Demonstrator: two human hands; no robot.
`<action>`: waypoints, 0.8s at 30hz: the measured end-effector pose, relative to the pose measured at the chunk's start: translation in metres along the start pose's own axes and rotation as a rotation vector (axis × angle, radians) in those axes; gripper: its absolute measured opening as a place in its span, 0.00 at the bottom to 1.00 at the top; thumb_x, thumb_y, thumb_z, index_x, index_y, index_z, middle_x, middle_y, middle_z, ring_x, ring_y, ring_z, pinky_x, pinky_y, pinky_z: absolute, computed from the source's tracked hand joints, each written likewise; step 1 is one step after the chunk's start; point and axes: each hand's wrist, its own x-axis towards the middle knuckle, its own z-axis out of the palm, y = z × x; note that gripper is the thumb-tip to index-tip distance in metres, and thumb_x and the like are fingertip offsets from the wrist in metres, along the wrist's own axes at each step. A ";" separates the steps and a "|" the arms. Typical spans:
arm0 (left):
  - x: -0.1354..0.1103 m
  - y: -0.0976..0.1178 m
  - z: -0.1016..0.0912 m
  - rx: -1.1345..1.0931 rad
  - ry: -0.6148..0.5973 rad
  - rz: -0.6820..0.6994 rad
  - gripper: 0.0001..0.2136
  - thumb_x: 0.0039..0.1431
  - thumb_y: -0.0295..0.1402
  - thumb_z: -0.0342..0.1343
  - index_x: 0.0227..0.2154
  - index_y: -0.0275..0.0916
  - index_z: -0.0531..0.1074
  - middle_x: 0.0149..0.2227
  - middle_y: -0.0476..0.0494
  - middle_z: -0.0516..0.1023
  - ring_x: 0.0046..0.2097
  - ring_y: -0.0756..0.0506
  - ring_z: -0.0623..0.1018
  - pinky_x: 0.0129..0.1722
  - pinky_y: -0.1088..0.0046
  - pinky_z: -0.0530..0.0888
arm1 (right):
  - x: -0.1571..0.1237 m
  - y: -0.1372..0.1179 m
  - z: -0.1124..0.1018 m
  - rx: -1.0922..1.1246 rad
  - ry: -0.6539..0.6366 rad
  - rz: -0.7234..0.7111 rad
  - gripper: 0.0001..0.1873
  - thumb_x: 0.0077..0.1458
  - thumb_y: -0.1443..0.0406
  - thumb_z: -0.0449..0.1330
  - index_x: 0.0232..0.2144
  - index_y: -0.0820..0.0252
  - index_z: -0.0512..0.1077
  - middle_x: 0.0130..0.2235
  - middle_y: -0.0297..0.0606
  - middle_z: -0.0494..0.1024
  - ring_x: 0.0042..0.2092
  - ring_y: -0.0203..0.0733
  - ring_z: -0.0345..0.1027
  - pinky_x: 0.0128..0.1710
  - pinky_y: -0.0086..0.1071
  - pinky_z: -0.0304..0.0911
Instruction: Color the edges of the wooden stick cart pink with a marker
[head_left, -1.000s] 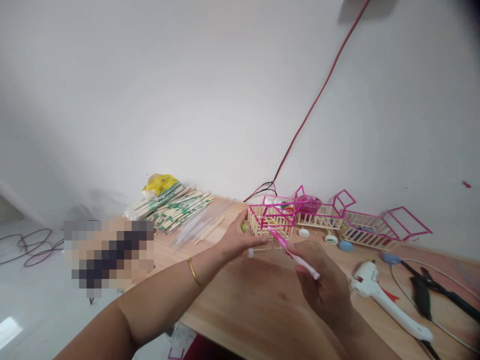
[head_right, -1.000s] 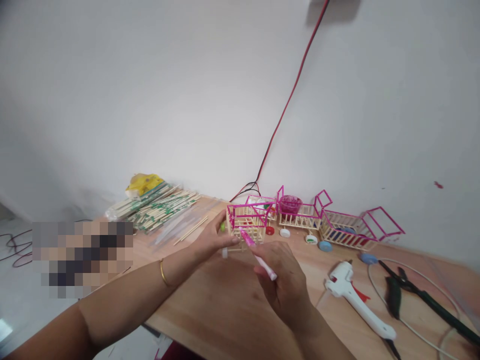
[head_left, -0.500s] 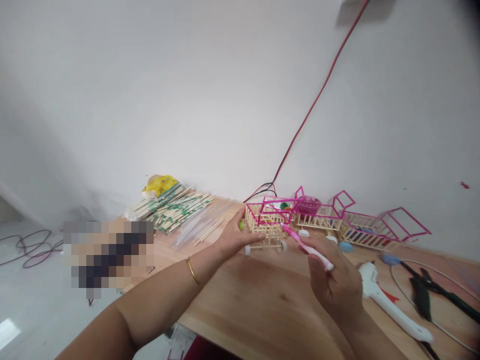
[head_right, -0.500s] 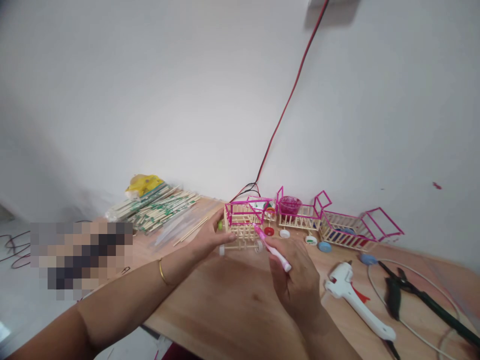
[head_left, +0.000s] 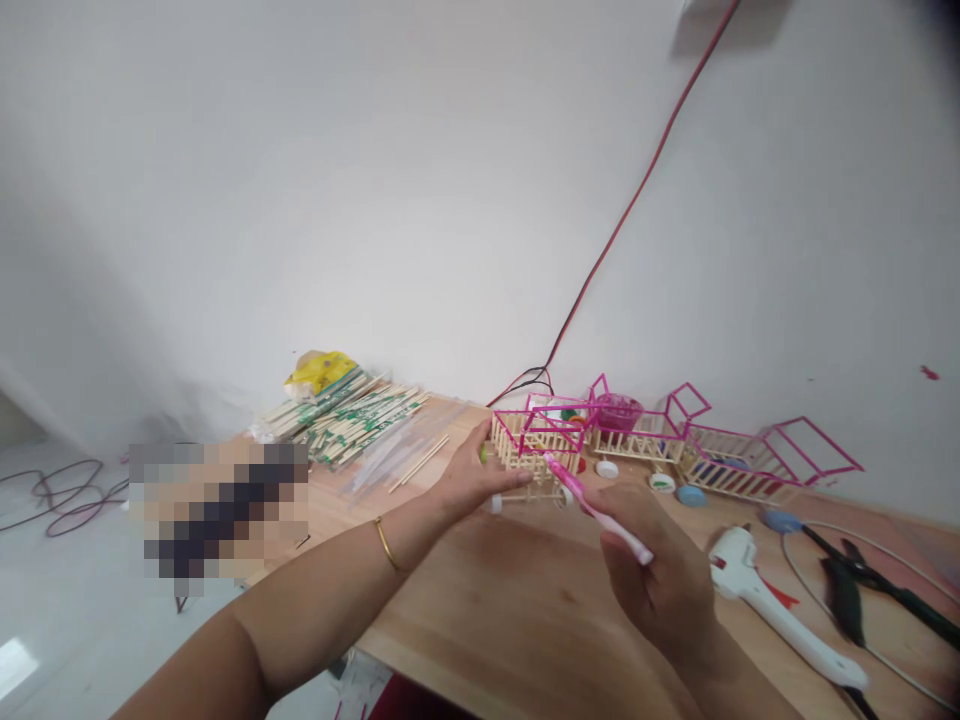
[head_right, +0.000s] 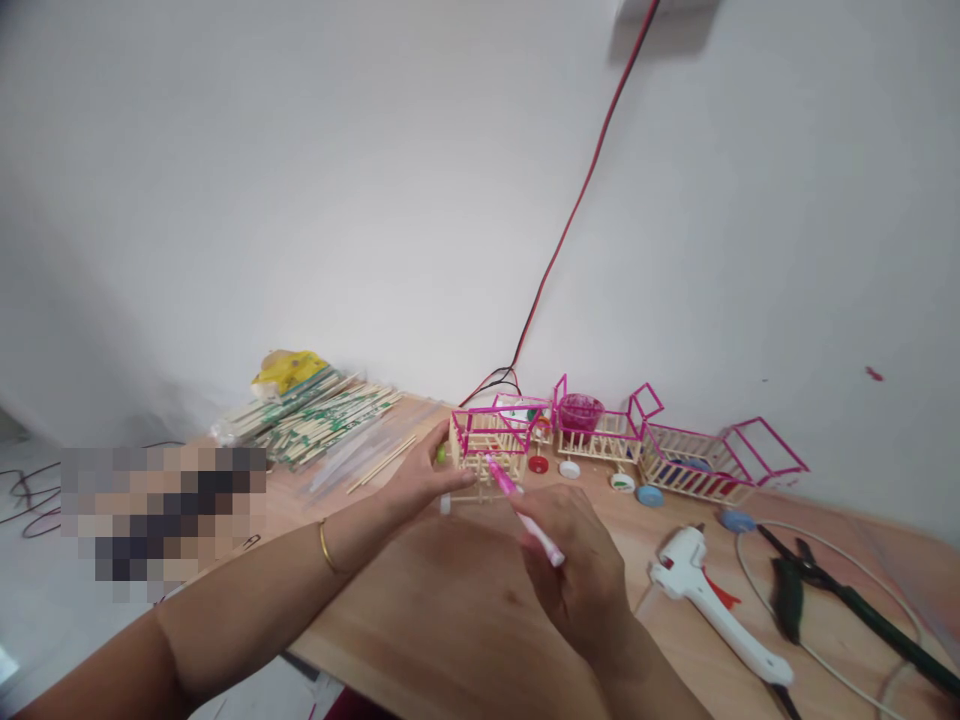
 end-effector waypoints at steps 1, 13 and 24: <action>0.000 0.000 0.001 -0.011 -0.008 -0.001 0.41 0.39 0.44 0.74 0.59 0.40 0.67 0.58 0.38 0.74 0.62 0.32 0.70 0.65 0.52 0.63 | 0.000 -0.001 0.000 0.011 -0.006 -0.013 0.13 0.66 0.64 0.50 0.49 0.57 0.70 0.37 0.42 0.79 0.40 0.43 0.76 0.39 0.35 0.70; -0.004 0.004 0.003 0.043 -0.037 -0.001 0.42 0.40 0.41 0.74 0.59 0.39 0.66 0.59 0.37 0.74 0.62 0.32 0.70 0.64 0.52 0.64 | 0.000 0.004 0.002 0.006 -0.031 -0.049 0.17 0.62 0.69 0.54 0.52 0.56 0.68 0.41 0.42 0.79 0.44 0.43 0.76 0.43 0.38 0.71; -0.004 0.001 0.003 0.054 -0.036 0.016 0.42 0.39 0.42 0.74 0.59 0.40 0.66 0.59 0.38 0.73 0.62 0.32 0.70 0.65 0.51 0.62 | 0.001 0.003 0.000 0.006 -0.021 -0.058 0.16 0.62 0.68 0.54 0.51 0.57 0.69 0.40 0.43 0.79 0.44 0.44 0.75 0.43 0.38 0.70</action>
